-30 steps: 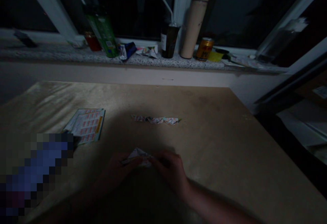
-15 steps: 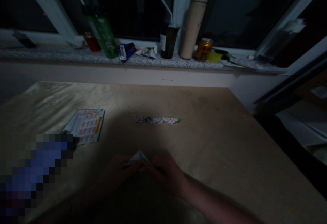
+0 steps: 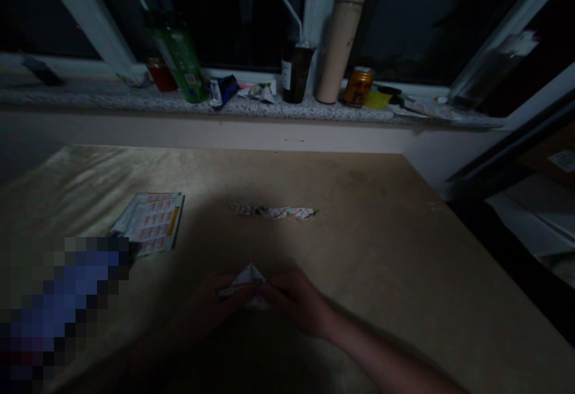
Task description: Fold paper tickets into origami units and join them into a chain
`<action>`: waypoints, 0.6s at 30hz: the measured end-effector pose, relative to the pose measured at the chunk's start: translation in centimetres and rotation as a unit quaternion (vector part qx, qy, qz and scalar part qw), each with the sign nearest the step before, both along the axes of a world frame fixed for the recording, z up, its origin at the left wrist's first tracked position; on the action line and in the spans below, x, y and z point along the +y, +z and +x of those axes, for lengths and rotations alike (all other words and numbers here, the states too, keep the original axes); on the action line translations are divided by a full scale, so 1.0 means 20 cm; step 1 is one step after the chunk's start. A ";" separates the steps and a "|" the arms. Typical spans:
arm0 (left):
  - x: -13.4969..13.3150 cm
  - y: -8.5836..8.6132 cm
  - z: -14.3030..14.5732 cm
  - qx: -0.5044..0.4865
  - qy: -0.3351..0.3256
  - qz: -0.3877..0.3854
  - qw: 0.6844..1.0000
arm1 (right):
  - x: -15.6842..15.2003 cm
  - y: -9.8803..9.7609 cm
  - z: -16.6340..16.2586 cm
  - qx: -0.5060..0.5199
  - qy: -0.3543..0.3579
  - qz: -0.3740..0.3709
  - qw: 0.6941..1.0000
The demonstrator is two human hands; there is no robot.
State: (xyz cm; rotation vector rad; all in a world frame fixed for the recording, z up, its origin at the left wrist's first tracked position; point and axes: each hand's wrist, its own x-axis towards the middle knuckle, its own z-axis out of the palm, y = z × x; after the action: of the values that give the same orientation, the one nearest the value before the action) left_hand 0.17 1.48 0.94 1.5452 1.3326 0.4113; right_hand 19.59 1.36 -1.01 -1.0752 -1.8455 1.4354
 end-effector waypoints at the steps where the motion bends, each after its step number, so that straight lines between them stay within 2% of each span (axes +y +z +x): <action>1: 0.00 0.00 0.00 0.000 0.001 -0.001 1.000 | 0.00 0.00 0.00 -0.002 0.003 -0.003 1.000; 10: 0.02 0.03 0.00 -0.041 -0.009 0.013 0.999 | 0.00 0.04 0.00 0.046 -0.022 -0.043 0.998; 16: 0.03 0.05 -0.01 -0.048 0.014 -0.014 0.999 | 0.00 0.02 0.00 0.007 -0.122 0.013 0.992; 18: 0.03 0.05 -0.01 -0.052 0.025 -0.021 0.998 | -0.01 0.02 0.00 -0.010 -0.122 0.046 0.991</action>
State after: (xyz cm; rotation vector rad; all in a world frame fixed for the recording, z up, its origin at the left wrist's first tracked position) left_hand -0.04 2.01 2.00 1.4387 1.2938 0.4867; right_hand 19.53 1.25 -0.69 -1.2247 -1.7096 1.1910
